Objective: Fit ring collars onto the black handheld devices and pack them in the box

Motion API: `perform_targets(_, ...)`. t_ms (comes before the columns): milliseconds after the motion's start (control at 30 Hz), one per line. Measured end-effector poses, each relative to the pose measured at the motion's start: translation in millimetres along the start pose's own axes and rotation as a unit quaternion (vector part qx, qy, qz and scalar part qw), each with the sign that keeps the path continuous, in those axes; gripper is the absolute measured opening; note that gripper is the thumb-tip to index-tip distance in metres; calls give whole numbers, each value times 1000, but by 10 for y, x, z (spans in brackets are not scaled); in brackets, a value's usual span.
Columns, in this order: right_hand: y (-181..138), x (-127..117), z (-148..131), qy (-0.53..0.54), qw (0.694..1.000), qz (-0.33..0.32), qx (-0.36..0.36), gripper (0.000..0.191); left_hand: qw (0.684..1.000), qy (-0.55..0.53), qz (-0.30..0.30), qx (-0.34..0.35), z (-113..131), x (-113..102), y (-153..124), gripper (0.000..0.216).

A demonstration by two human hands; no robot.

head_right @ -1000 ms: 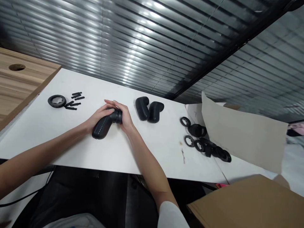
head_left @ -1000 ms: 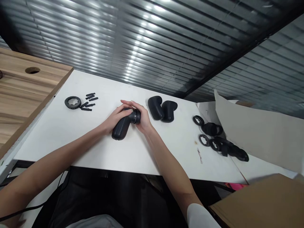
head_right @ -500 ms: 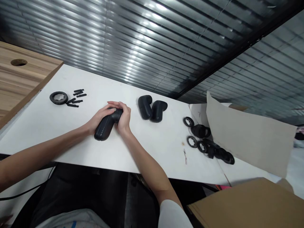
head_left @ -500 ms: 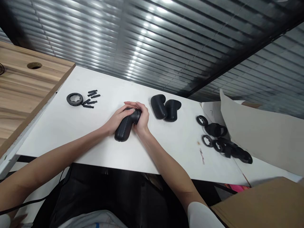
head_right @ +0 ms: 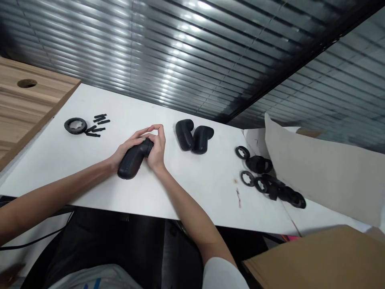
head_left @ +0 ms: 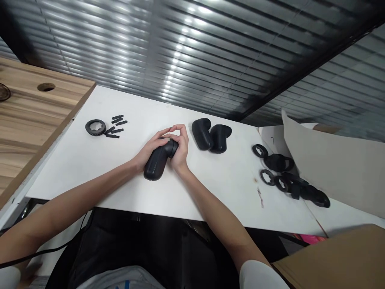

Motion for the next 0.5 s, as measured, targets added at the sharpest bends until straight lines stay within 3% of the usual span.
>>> perform_targets(200,104,-43,-99,-2,999,-19,-44,26,998,51,27,27,12,-102,61,93)
perform_targets(300,189,-121,-126,-54,997,-9,-62,31,992,102,49,53,108,-198,91,99)
perform_targets(433,279,-53,73,-77,986,-130,74,62,989,120,57,69,240,-288,132,94)
perform_targets(500,287,-12,115,-56,977,-176,110,69,988,118,61,80,289,-314,154,85)
Point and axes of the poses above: each hand's wrist, its own y-axis towards the middle knuckle, its own x-axis out of the palm, z = x × y, the point moved 6 cm from there along y, towards the middle knuckle, and after that the axes turned 10 degrees about x, right-handed, at the moved point
